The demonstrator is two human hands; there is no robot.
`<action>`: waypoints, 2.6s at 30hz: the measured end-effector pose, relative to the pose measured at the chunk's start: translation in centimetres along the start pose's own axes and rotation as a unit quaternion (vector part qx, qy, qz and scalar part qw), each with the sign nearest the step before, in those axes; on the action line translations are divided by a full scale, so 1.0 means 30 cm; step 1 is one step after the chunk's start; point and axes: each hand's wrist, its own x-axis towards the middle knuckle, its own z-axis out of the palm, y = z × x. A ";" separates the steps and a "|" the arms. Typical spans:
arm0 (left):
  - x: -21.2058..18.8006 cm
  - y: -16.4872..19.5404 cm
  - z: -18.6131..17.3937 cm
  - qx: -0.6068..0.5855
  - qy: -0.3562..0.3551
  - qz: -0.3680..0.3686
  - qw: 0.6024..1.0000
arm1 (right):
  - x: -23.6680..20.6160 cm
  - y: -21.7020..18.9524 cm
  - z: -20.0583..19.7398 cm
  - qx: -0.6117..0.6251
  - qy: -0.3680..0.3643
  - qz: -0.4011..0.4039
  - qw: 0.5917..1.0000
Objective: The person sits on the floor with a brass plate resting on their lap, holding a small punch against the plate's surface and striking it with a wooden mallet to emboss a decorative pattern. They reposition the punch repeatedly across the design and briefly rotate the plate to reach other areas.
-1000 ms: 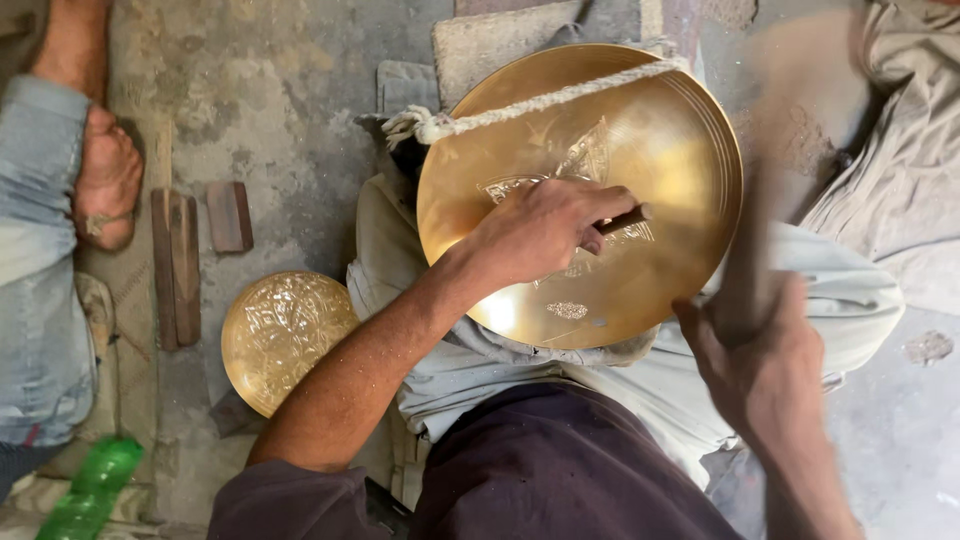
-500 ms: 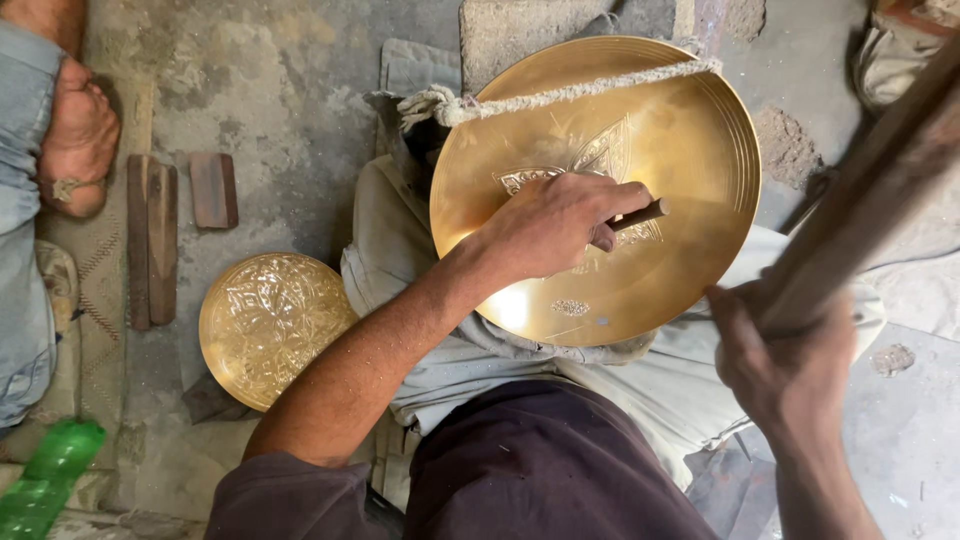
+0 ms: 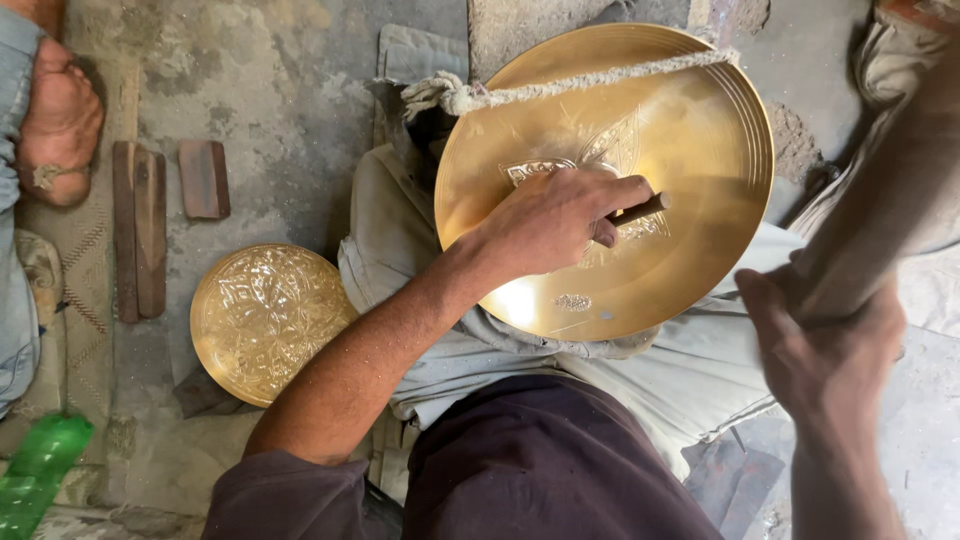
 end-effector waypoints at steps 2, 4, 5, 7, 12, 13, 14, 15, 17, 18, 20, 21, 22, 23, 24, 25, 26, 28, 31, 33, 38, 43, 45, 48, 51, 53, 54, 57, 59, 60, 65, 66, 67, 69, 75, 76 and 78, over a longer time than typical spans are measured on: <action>0.001 -0.005 -0.001 -0.007 -0.004 0.000 1.000 | 0.003 0.009 -0.001 0.003 -0.039 0.004 0.999; 0.003 -0.007 -0.003 0.002 0.002 0.018 1.000 | 0.011 0.018 -0.003 -0.158 -0.062 -0.017 0.985; 0.000 -0.005 -0.001 0.002 0.004 0.024 1.000 | 0.013 0.022 0.000 -0.239 -0.078 -0.024 0.968; -0.005 -0.004 -0.001 0.023 -0.007 0.012 1.000 | 0.015 0.031 0.010 0.038 -0.016 -0.002 0.999; -0.009 -0.006 0.000 0.000 0.007 0.016 1.000 | 0.009 0.040 0.016 -0.203 -0.068 -0.001 0.977; -0.011 -0.006 0.002 -0.001 0.002 0.013 1.000 | 0.002 0.035 0.014 -0.208 -0.028 -0.022 0.977; -0.011 -0.006 0.004 -0.003 -0.004 0.009 1.000 | -0.002 0.027 0.008 -0.214 0.011 -0.042 0.976; -0.013 -0.009 0.004 0.000 -0.002 0.010 1.000 | -0.003 0.018 0.012 -0.080 0.008 0.016 0.997; -0.017 -0.012 0.005 0.008 0.001 0.012 1.000 | -0.003 -0.007 0.017 0.190 0.003 0.137 0.972; -0.015 -0.012 0.006 0.009 0.010 0.023 1.000 | 0.002 -0.018 0.015 0.035 -0.041 0.100 0.993; -0.012 -0.013 0.010 0.012 0.032 0.045 0.998 | 0.014 -0.033 0.007 -0.274 -0.123 0.022 0.953; -0.015 -0.014 0.010 0.008 0.026 0.036 0.999 | 0.013 -0.038 0.009 -0.240 -0.074 0.006 0.968; -0.019 -0.015 0.010 0.003 0.018 0.027 0.999 | 0.014 -0.040 0.008 -0.206 -0.026 -0.008 0.978; -0.022 -0.017 0.010 -0.002 0.012 0.015 1.000 | 0.013 -0.038 0.009 -0.170 0.021 -0.024 0.985; -0.028 -0.019 0.010 -0.001 0.020 0.017 1.000 | 0.011 -0.035 0.009 -0.074 0.001 0.008 0.997; -0.031 -0.021 0.012 -0.001 0.025 0.019 1.000 | 0.009 -0.031 0.012 0.022 -0.019 0.043 0.999; -0.031 -0.024 0.014 0.001 0.029 0.027 0.999 | 0.006 -0.027 0.018 0.117 -0.032 0.079 0.989; -0.025 -0.029 0.019 -0.032 0.009 0.010 0.999 | 0.004 -0.021 0.017 -0.160 -0.097 0.052 0.981; -0.029 -0.032 0.026 -0.013 0.017 0.012 1.000 | 0.008 -0.029 0.019 -0.199 -0.039 0.033 0.979; -0.035 -0.033 0.025 -0.002 0.038 0.025 0.999 | 0.013 -0.042 0.019 -0.068 -0.011 0.030 0.997; -0.037 -0.031 0.020 -0.030 0.018 0.009 0.999 | 0.032 -0.052 0.008 -0.265 -0.130 -0.005 0.955; -0.048 -0.026 0.018 -0.051 0.039 0.014 0.998 | 0.028 -0.031 -0.002 -0.075 -0.055 0.058 0.994; -0.044 -0.028 0.015 -0.044 0.036 0.015 0.998 | 0.029 -0.037 -0.001 -0.141 -0.093 0.051 0.984; -0.044 -0.024 0.015 -0.015 0.048 0.020 0.999 | 0.036 -0.067 -0.007 -0.177 -0.082 0.032 0.980; -0.052 -0.020 0.015 -0.017 0.057 0.023 0.998 | 0.043 -0.105 -0.010 -0.082 -0.044 0.049 0.994; -0.055 -0.020 0.015 -0.011 0.052 0.032 0.998 | 0.049 -0.119 -0.017 -0.224 -0.141 0.006 0.964; -0.055 -0.021 0.016 -0.006 0.056 0.033 0.998 | 0.050 -0.123 -0.019 -0.231 -0.124 0.005 0.965; -0.065 -0.024 0.018 -0.007 0.068 0.033 0.997 | 0.052 -0.122 -0.024 -0.152 -0.065 0.007 0.986; -0.072 -0.025 0.018 -0.020 0.074 0.040 0.996 | 0.053 -0.121 -0.024 0.038 -0.001 0.016 0.999; -0.076 -0.024 0.019 -0.029 0.080 0.040 0.996 | 0.054 -0.123 -0.024 -0.086 -0.067 0.018 0.994; -0.090 -0.017 0.019 -0.034 0.081 0.006 0.996 | 0.052 -0.156 -0.024 -0.201 -0.082 -0.035 0.976; -0.094 -0.013 0.018 -0.036 0.080 -0.009 0.996 | 0.048 -0.166 -0.018 -0.169 -0.087 0.014 0.982; -0.099 -0.009 0.018 -0.040 0.076 -0.026 0.996 | 0.040 -0.173 -0.013 -0.138 -0.093 0.067 0.984; -0.104 0.001 0.013 -0.049 0.090 -0.040 0.994 | 0.028 -0.179 -0.011 -0.172 -0.100 0.066 0.978; -0.187 0.090 0.022 -0.094 0.316 -0.081 0.941 | 0.007 -0.143 -0.039 -0.118 -0.047 0.023 0.992; -0.197 0.102 0.030 -0.133 0.332 -0.111 0.927 | 0.006 -0.137 -0.044 -0.080 -0.033 0.029 0.996; -0.200 0.111 0.044 -0.179 0.349 -0.153 0.907 | 0.010 -0.127 -0.055 -0.021 -0.013 0.025 0.999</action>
